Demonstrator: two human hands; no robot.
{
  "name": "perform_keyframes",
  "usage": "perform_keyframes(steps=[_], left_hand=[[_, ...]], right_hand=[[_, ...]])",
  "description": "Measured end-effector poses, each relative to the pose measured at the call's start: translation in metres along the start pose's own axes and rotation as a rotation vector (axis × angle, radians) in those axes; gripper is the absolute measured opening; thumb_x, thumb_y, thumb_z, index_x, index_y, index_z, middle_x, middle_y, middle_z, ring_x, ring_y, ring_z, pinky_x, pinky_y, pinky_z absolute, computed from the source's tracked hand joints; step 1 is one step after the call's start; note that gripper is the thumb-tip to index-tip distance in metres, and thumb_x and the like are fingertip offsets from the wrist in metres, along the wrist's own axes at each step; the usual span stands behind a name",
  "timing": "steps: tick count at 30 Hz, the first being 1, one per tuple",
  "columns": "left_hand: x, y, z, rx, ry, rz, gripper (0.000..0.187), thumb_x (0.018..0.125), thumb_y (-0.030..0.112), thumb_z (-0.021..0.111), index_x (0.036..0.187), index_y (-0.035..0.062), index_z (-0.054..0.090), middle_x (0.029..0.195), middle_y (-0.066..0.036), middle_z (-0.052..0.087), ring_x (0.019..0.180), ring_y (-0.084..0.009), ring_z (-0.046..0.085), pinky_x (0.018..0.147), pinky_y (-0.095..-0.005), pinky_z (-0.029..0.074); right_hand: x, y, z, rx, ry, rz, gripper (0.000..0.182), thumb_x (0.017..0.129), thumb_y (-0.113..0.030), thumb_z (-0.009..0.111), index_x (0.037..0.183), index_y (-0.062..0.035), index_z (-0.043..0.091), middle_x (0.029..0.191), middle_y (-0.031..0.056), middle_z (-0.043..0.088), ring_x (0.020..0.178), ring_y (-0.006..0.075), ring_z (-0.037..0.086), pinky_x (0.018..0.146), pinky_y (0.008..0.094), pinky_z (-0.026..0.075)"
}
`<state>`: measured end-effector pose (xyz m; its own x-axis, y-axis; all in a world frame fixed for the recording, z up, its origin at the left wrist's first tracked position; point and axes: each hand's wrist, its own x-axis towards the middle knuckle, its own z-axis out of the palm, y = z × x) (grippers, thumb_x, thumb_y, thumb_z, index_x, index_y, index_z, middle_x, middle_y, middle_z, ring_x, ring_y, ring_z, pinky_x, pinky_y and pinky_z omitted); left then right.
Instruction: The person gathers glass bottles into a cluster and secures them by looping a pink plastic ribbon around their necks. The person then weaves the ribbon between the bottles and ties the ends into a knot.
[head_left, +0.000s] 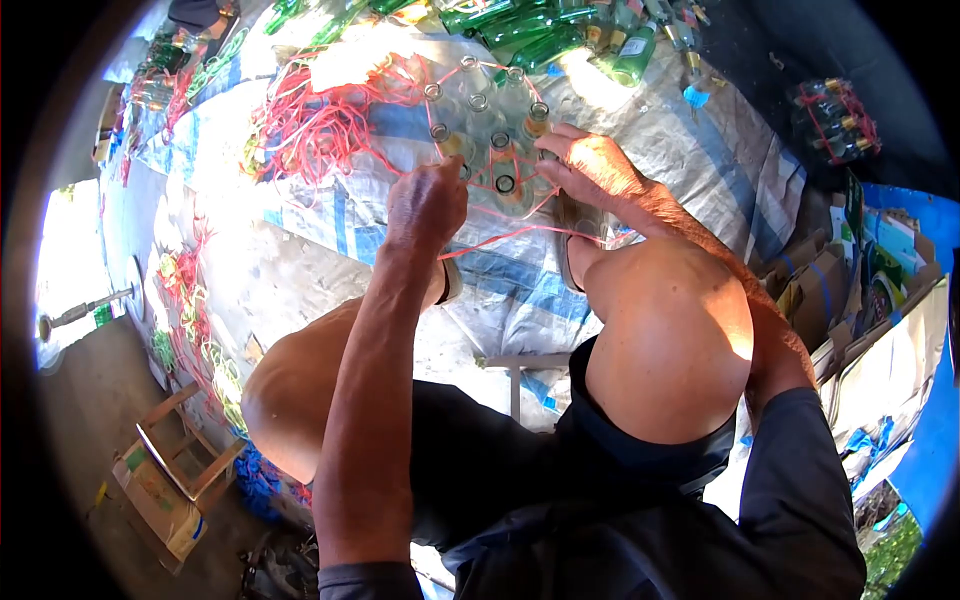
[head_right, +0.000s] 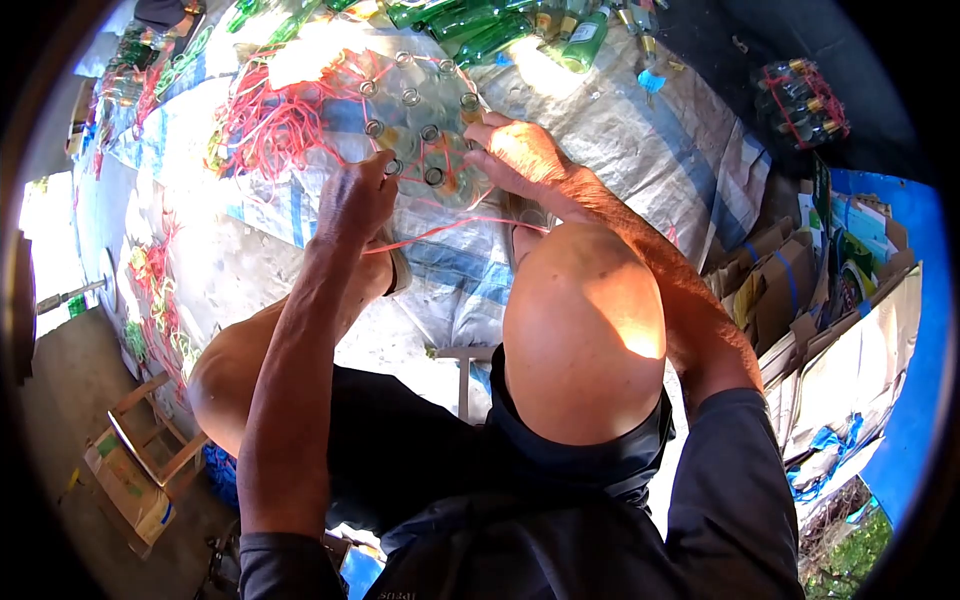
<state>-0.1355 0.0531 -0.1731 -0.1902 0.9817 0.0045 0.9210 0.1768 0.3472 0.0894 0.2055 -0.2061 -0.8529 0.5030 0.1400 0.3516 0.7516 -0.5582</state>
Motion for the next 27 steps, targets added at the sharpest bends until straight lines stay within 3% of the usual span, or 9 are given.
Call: perform_keyframes(steps=[2, 8, 14, 17, 27], left_hand=[[0.002, 0.002, -0.003, 0.065, -0.042, 0.0, 0.013, 0.089, 0.014, 0.064, 0.097, 0.0048, 0.067, 0.084, -0.02, 0.073, 0.081, -0.0409, 0.072, 0.071, -0.0526, 0.057], [0.023, -0.003, -0.013, 0.242, -0.199, 0.243, 0.008, 0.087, 0.011, 0.064, 0.088, 0.0032, 0.067, 0.082, -0.021, 0.071, 0.081, -0.0425, 0.071, 0.072, -0.0543, 0.056], [0.043, -0.019, -0.011, 0.194, -0.087, 0.588, 0.007, 0.085, 0.01, 0.067, 0.08, 0.0055, 0.069, 0.083, -0.017, 0.072, 0.083, -0.0374, 0.074, 0.072, -0.0491, 0.059], [0.061, 0.011, -0.042, 0.445, -0.46, 0.447, 0.01, 0.083, 0.004, 0.069, 0.089, 0.0096, 0.075, 0.095, -0.014, 0.077, 0.093, -0.0315, 0.076, 0.077, -0.0439, 0.061], [0.086, 0.009, -0.051, 0.465, -0.519, 0.683, 0.008, 0.076, 0.009, 0.075, 0.084, 0.0067, 0.077, 0.089, -0.015, 0.076, 0.084, -0.0314, 0.076, 0.072, -0.0426, 0.061]], right_hand=[[0.0, 0.0, -0.001, 0.016, -0.002, 0.005, 0.033, 0.091, -0.024, 0.071, 0.119, -0.0079, 0.066, 0.107, 0.0144, 0.066, 0.096, 0.0372, 0.068, 0.082, 0.0436, 0.057], [0.0, -0.003, -0.002, 0.023, -0.018, 0.041, 0.032, 0.091, -0.025, 0.072, 0.118, -0.0078, 0.067, 0.105, 0.0152, 0.066, 0.095, 0.0379, 0.067, 0.082, 0.0441, 0.057], [0.0, -0.002, 0.002, 0.017, 0.004, 0.04, 0.031, 0.092, -0.024, 0.073, 0.117, -0.0073, 0.068, 0.102, 0.0151, 0.066, 0.093, 0.0384, 0.067, 0.08, 0.0444, 0.057], [-0.001, 0.0, 0.004, 0.023, 0.034, 0.02, 0.029, 0.092, -0.023, 0.073, 0.116, -0.0071, 0.068, 0.101, 0.0145, 0.066, 0.091, 0.0387, 0.068, 0.078, 0.0441, 0.057], [-0.002, 0.003, 0.01, 0.066, 0.102, 0.017, 0.028, 0.094, -0.023, 0.074, 0.116, -0.0078, 0.068, 0.101, 0.0136, 0.067, 0.088, 0.0378, 0.07, 0.073, 0.0438, 0.058]])
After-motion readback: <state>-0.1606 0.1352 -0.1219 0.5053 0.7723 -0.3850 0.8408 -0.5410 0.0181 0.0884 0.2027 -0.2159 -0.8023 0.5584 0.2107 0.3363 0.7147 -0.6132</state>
